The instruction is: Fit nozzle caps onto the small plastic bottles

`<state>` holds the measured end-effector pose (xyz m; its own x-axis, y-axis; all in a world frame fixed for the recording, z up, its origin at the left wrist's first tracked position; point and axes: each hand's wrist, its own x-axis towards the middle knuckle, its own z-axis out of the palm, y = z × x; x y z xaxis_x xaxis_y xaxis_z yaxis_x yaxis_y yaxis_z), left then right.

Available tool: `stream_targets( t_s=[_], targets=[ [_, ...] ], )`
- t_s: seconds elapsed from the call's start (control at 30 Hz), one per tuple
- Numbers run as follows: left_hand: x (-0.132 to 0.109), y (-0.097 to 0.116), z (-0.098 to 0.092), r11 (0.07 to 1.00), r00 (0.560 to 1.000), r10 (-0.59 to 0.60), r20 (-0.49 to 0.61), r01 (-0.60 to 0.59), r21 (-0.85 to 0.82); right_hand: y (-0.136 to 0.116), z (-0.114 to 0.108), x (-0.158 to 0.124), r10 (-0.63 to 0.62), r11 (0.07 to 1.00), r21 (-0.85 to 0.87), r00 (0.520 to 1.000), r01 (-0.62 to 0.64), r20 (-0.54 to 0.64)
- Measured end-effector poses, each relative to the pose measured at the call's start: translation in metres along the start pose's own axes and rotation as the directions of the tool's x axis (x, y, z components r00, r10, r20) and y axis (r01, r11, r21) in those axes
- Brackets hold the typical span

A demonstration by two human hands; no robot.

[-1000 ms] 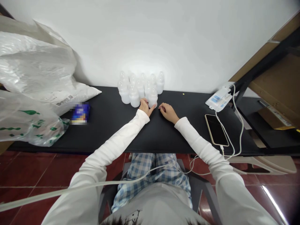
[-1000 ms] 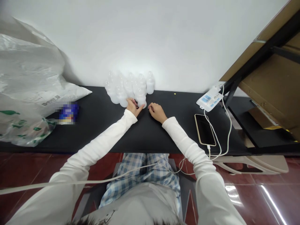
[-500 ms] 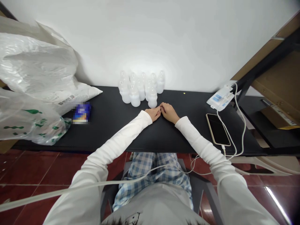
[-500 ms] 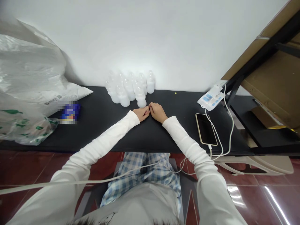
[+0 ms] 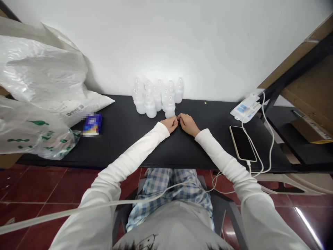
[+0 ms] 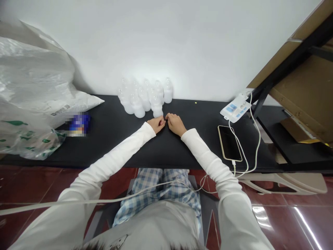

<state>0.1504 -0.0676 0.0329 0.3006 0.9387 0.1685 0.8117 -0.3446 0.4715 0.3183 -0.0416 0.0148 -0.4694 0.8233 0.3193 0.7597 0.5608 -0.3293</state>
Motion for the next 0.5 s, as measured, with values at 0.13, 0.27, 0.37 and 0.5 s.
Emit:
stream_targets(
  t_s=[0.13,0.27,0.37,0.5],
  targets=[
    [0.003,-0.012,0.011,0.98,0.85,0.016,-0.526,-0.118,-0.161,0.0,0.001,-0.001,0.005,1.0,0.016,1.0,-0.005,-0.018],
    [0.01,-0.021,0.022,0.96,0.689,-0.003,-0.725,-0.201,-0.195,0.003,0.002,-0.001,-0.012,0.994,0.107,0.993,0.024,-0.114],
    [0.014,-0.025,0.031,0.947,0.71,0.014,-0.704,-0.236,-0.22,0.002,0.002,0.0,-0.024,0.968,0.241,0.979,0.073,-0.202],
    [0.019,-0.03,0.04,0.918,0.766,0.05,-0.641,-0.288,-0.273,-0.006,-0.001,0.0,0.059,0.851,0.523,0.98,0.05,-0.19]
  ],
)
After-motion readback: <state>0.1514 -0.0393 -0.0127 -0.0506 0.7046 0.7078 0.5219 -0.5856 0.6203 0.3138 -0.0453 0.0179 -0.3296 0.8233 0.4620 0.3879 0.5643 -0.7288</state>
